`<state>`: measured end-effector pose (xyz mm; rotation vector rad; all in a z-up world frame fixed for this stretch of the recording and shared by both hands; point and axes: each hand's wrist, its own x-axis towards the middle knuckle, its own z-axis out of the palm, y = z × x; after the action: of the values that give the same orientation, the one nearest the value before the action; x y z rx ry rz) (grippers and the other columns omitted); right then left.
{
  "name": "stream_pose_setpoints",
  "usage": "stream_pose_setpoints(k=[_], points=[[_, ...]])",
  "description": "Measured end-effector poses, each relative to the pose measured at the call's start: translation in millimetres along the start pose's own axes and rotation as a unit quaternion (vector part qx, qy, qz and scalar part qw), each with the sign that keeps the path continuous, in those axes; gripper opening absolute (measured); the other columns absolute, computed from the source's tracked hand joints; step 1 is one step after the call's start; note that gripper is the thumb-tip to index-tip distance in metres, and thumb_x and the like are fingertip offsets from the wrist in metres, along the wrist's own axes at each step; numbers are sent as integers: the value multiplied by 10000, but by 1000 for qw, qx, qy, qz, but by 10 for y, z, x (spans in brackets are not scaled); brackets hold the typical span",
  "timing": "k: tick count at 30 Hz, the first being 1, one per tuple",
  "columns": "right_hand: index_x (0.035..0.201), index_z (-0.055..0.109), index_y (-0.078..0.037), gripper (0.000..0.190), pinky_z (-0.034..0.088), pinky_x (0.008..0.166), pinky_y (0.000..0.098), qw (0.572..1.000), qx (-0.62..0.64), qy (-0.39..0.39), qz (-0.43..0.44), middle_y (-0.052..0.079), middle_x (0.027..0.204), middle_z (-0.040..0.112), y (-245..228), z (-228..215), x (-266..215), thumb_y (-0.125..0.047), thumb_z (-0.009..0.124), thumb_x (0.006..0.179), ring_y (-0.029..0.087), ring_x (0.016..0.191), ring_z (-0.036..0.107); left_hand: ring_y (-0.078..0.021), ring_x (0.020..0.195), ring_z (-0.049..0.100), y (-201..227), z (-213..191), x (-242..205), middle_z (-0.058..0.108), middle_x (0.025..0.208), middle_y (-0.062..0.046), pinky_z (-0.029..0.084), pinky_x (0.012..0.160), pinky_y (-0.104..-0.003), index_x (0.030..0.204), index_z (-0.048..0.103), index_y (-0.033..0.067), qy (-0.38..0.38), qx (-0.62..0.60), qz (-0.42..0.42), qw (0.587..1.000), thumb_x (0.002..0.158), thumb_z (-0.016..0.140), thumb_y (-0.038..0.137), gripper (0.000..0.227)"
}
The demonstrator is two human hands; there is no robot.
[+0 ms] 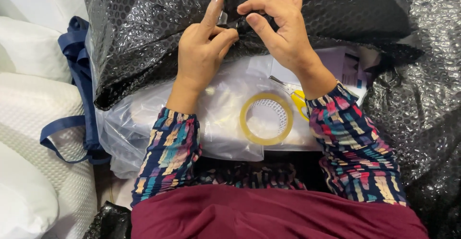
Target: Wrapping a pillow in bubble wrap and securing it with tape.
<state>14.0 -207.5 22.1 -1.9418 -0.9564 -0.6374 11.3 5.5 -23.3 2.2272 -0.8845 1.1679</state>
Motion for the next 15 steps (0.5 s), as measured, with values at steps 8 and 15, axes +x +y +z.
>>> stream_pose_setpoints(k=[8,15], points=[[1045,754,-117,185,198,1098,436,1000,12,-23,-2,2,1258,682,2,43,-15,-293,731,994,182,1115,455,-152,674,529,222,-151,155,716,797,3,488,716,-272,1430,608,200,-8,-158,-115,981,920,768,-11,575],[951,772,-121,48,210,1098,424,1000,20,0,9,-16,1211,689,9,75,-19,-112,783,998,157,1092,468,-139,667,485,156,-68,86,629,729,33,482,794,-263,1443,608,242,-13,-91,-81,992,918,822,-1,617]])
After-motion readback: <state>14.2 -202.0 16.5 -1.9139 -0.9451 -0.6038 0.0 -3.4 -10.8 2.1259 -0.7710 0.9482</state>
